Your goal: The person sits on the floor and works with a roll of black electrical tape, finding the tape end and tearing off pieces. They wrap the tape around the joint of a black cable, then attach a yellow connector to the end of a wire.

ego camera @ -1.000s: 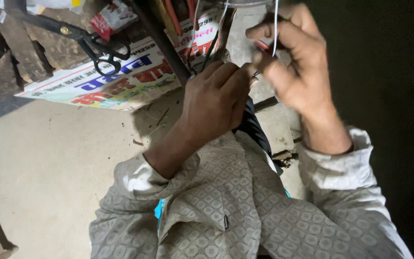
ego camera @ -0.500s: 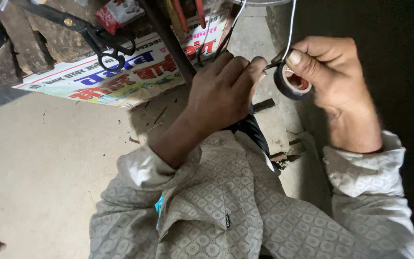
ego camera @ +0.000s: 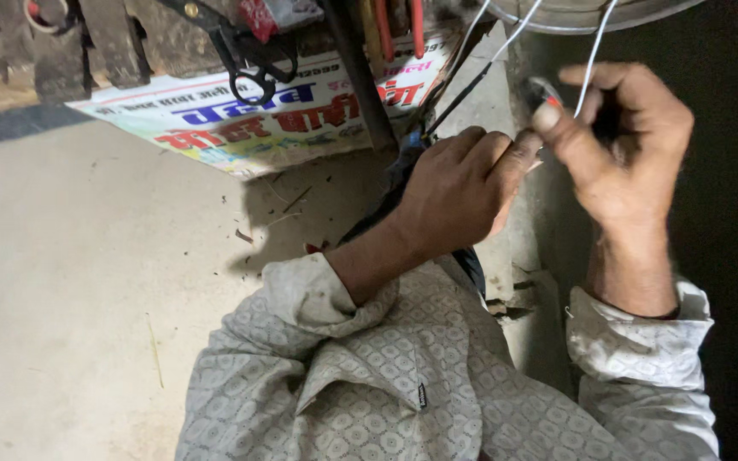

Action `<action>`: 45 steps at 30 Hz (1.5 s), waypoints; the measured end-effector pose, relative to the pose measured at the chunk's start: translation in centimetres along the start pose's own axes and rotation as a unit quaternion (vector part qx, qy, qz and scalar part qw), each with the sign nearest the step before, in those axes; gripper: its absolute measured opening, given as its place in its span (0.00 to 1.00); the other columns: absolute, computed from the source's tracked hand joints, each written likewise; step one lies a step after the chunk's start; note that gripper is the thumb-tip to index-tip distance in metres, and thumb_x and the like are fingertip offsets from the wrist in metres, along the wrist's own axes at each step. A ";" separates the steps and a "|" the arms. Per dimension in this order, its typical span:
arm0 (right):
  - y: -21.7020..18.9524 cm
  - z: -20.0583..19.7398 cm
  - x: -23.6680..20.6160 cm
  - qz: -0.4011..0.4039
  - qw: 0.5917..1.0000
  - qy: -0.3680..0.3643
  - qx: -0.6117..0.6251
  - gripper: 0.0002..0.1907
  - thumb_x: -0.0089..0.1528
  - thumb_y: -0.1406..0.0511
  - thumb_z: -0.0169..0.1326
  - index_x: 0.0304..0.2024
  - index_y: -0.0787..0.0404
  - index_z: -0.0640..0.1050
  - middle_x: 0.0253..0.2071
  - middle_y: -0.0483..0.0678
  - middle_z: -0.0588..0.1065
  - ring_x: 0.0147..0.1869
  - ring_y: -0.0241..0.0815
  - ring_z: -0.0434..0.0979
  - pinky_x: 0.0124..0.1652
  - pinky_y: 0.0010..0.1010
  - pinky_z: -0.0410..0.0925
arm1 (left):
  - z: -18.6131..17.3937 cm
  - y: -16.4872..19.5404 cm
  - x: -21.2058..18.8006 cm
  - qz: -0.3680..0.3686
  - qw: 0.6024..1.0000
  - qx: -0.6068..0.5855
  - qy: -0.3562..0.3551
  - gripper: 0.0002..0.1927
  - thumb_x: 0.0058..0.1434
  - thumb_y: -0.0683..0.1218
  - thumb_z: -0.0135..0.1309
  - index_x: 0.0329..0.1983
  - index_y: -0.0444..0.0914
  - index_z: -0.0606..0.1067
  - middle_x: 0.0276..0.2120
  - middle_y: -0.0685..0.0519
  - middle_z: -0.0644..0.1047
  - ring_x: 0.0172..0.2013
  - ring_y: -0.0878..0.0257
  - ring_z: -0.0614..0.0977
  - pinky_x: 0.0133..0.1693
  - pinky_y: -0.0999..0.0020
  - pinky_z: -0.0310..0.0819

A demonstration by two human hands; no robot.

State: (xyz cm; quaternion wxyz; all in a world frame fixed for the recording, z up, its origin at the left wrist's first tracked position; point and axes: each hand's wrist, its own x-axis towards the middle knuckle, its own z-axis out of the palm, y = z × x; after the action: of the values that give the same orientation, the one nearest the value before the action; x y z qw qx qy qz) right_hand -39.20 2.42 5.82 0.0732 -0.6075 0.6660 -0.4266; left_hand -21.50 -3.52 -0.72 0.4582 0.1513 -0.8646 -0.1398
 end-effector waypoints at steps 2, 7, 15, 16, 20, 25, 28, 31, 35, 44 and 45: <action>0.6 0.3 0.3 -0.017 0.997 -0.038 0.071 0.10 0.69 0.69 0.60 0.50 0.70 0.80 0.31 0.51 0.73 0.29 0.36 0.68 0.29 0.25 0.62 | 0.1 -0.2 -0.1 -0.002 1.000 0.007 -0.001 0.20 0.69 0.45 0.58 0.61 0.35 0.70 0.42 0.51 0.73 0.42 0.54 0.78 0.39 0.57 0.74; 1.5 -0.6 1.2 -0.026 0.966 -0.125 0.225 0.08 0.73 0.69 0.52 0.50 0.64 0.81 0.38 0.46 0.77 0.32 0.31 0.72 0.33 0.21 0.66 | -0.1 -0.3 -0.1 -0.019 1.000 -0.006 -0.001 0.18 0.68 0.45 0.58 0.59 0.35 0.73 0.42 0.52 0.74 0.42 0.56 0.79 0.39 0.58 0.75; 1.9 -3.4 -1.5 0.116 0.964 -0.123 0.208 0.12 0.74 0.66 0.55 0.46 0.73 0.78 0.32 0.52 0.75 0.30 0.37 0.73 0.32 0.24 0.66 | 0.2 -0.9 0.0 -0.005 1.000 -0.015 -0.001 0.19 0.64 0.44 0.57 0.58 0.34 0.74 0.41 0.52 0.76 0.41 0.57 0.79 0.38 0.61 0.76; 2.0 -3.4 -2.0 0.143 0.961 -0.099 0.217 0.13 0.75 0.66 0.55 0.46 0.74 0.78 0.32 0.53 0.75 0.30 0.38 0.72 0.32 0.25 0.66 | 0.3 -1.2 0.0 0.006 1.000 -0.010 -0.005 0.20 0.63 0.44 0.57 0.58 0.33 0.75 0.40 0.51 0.76 0.40 0.57 0.79 0.37 0.62 0.76; 3.1 -1.9 -3.8 0.174 0.893 -0.100 0.402 0.19 0.73 0.61 0.56 0.54 0.73 0.75 0.37 0.55 0.78 0.32 0.42 0.78 0.36 0.31 0.74 | 0.5 -1.5 -0.5 -0.006 1.000 0.002 -0.010 0.18 0.65 0.46 0.58 0.57 0.37 0.74 0.43 0.53 0.75 0.40 0.58 0.79 0.40 0.63 0.77; 6.0 -1.2 -3.6 0.084 0.876 -0.148 0.451 0.23 0.71 0.60 0.58 0.62 0.70 0.72 0.39 0.53 0.78 0.34 0.39 0.80 0.34 0.28 0.75 | 0.6 -0.8 -1.3 -0.035 0.999 -0.003 0.024 0.18 0.63 0.48 0.57 0.56 0.44 0.73 0.45 0.55 0.73 0.43 0.57 0.79 0.41 0.65 0.77; 6.5 -0.2 -2.8 0.061 0.923 -0.109 0.363 0.22 0.71 0.66 0.60 0.64 0.67 0.72 0.41 0.49 0.73 0.38 0.36 0.74 0.38 0.26 0.69 | 0.7 -0.5 -1.2 -0.047 0.998 -0.031 0.020 0.19 0.64 0.48 0.57 0.59 0.45 0.73 0.44 0.54 0.74 0.40 0.59 0.80 0.39 0.65 0.77; 4.8 0.9 -1.8 0.065 0.976 -0.029 0.204 0.14 0.75 0.69 0.59 0.60 0.66 0.73 0.45 0.45 0.66 0.46 0.32 0.64 0.49 0.24 0.61 | 0.7 -0.2 -1.0 -0.065 0.998 0.004 0.009 0.19 0.67 0.50 0.58 0.60 0.44 0.72 0.42 0.54 0.75 0.38 0.55 0.79 0.36 0.61 0.76; 1.7 1.7 0.1 0.092 0.982 -0.064 0.150 0.10 0.76 0.65 0.53 0.57 0.62 0.76 0.50 0.47 0.74 0.52 0.33 0.72 0.55 0.25 0.66 | 0.2 -0.4 -0.2 -0.070 0.997 -0.018 -0.009 0.21 0.65 0.48 0.58 0.60 0.46 0.71 0.44 0.54 0.76 0.39 0.56 0.81 0.36 0.62 0.78; 4.7 -0.9 -0.9 0.099 0.948 -0.189 0.236 0.15 0.76 0.60 0.46 0.56 0.64 0.74 0.43 0.50 0.77 0.43 0.36 0.79 0.43 0.25 0.72 | -2.9 -1.3 2.2 -0.167 0.949 -0.244 -0.112 0.28 0.73 0.48 0.52 0.72 0.51 0.57 0.39 0.59 0.84 0.30 0.68 0.85 0.34 0.70 0.76; 4.8 -1.3 -0.8 0.084 0.950 -0.201 0.225 0.16 0.76 0.59 0.45 0.56 0.65 0.74 0.41 0.50 0.77 0.41 0.37 0.79 0.41 0.25 0.73 | -2.9 -1.3 2.5 -0.194 0.940 -0.216 -0.177 0.31 0.72 0.49 0.52 0.75 0.51 0.55 0.36 0.59 0.85 0.27 0.66 0.84 0.32 0.68 0.76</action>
State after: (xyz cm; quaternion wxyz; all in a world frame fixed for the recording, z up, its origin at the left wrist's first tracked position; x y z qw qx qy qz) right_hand -43.37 3.27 3.12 0.3764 -0.5906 0.5722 -0.4267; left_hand -20.22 -6.02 2.25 0.2832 0.1861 -0.8350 -0.4336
